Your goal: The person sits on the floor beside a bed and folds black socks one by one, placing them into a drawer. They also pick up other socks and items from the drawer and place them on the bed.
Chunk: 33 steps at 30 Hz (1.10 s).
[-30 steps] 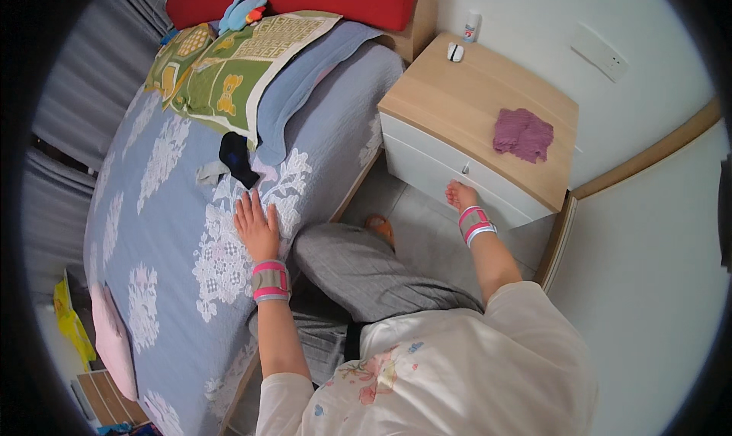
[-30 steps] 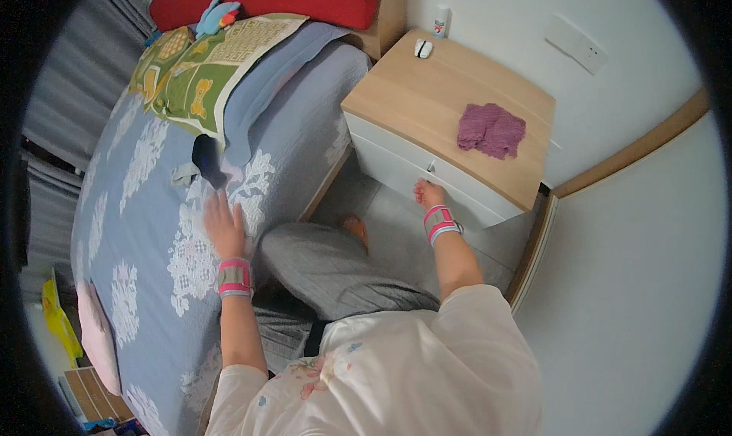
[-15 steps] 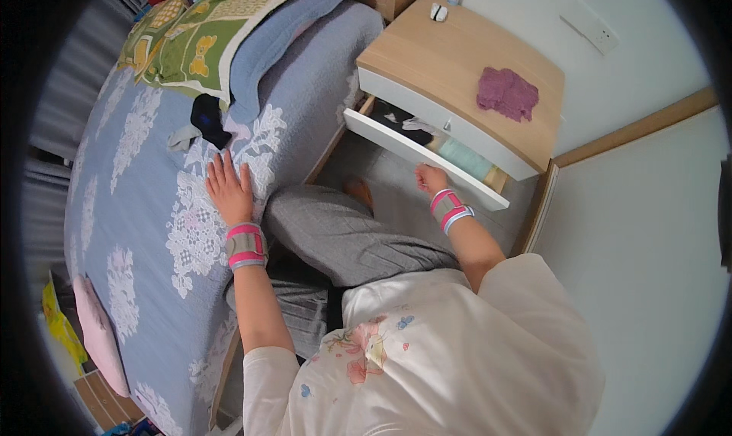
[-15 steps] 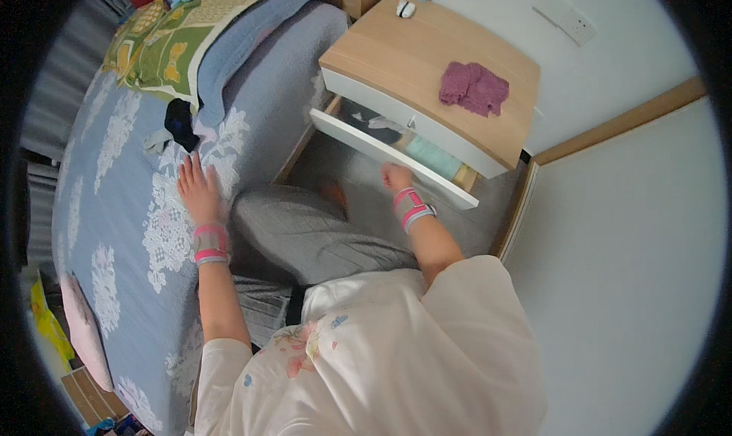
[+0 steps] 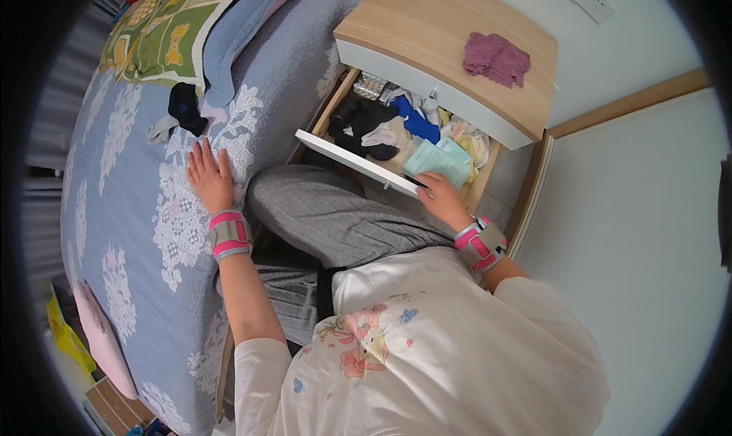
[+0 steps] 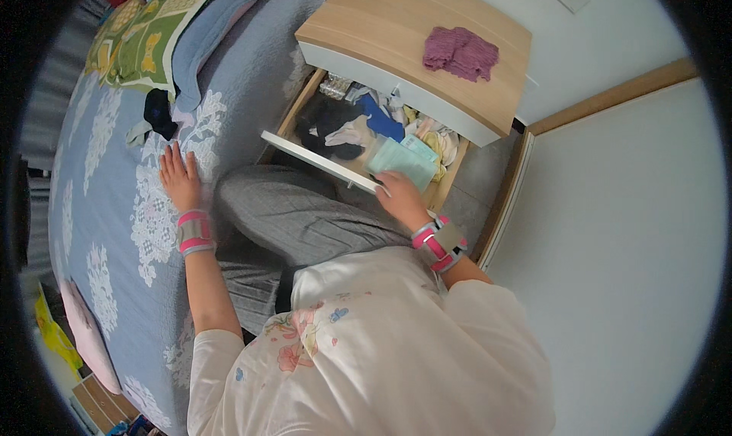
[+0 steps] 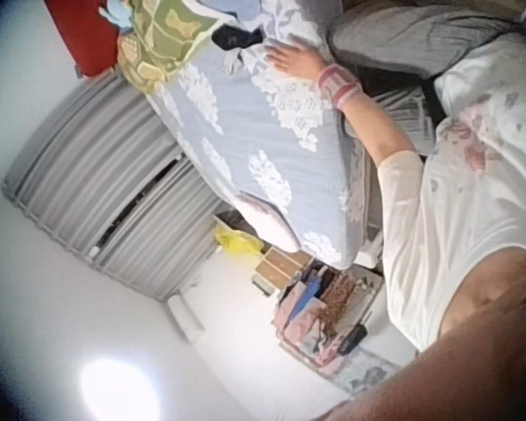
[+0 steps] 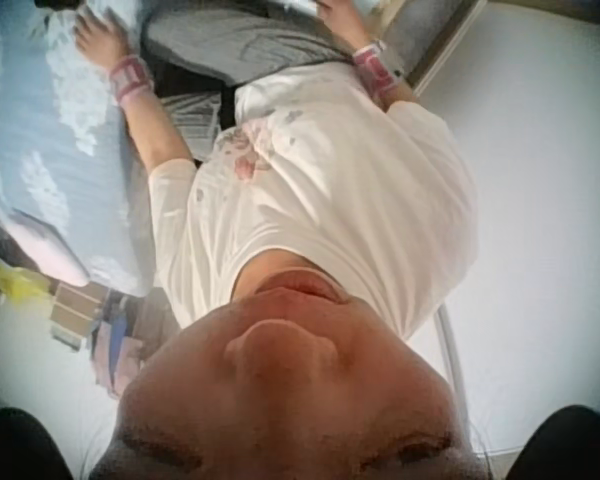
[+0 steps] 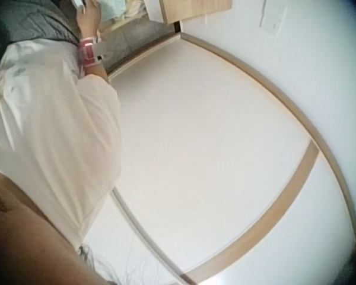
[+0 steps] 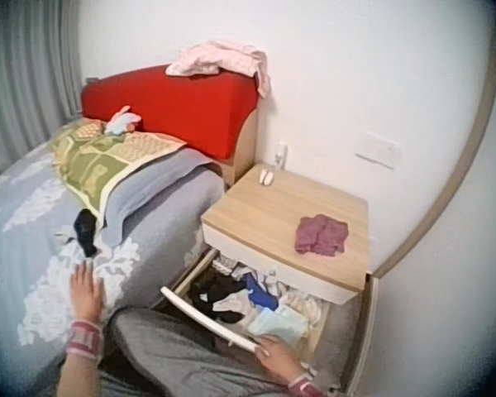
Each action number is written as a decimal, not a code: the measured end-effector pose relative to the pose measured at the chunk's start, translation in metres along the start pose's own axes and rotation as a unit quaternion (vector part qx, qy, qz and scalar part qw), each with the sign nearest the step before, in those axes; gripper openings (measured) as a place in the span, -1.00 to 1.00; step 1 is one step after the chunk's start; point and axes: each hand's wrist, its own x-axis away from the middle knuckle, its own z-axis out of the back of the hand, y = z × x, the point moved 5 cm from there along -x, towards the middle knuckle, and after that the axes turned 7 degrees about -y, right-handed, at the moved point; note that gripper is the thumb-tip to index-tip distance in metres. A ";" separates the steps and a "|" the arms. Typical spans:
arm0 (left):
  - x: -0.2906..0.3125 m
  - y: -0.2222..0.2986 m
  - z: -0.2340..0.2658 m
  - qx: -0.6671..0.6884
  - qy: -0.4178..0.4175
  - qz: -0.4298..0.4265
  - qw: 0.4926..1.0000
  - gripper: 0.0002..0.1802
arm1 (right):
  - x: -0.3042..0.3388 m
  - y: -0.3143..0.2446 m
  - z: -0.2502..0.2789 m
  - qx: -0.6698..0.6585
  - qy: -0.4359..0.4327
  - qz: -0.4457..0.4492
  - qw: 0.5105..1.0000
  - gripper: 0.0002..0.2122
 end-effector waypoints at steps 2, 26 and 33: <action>0.000 -0.001 0.000 -0.006 -0.005 0.007 1.000 -0.45 | 0.016 0.014 0.003 -0.028 -0.082 -0.100 0.991 -0.71; 0.049 0.311 -0.101 0.190 -0.259 -0.194 0.927 -0.29 | 0.029 0.009 0.001 0.047 -0.222 -0.065 0.972 -0.73; 0.065 0.308 -0.136 0.098 -0.486 -0.160 0.853 -0.48 | 0.005 0.084 0.009 -0.309 -0.163 -0.182 0.919 -0.79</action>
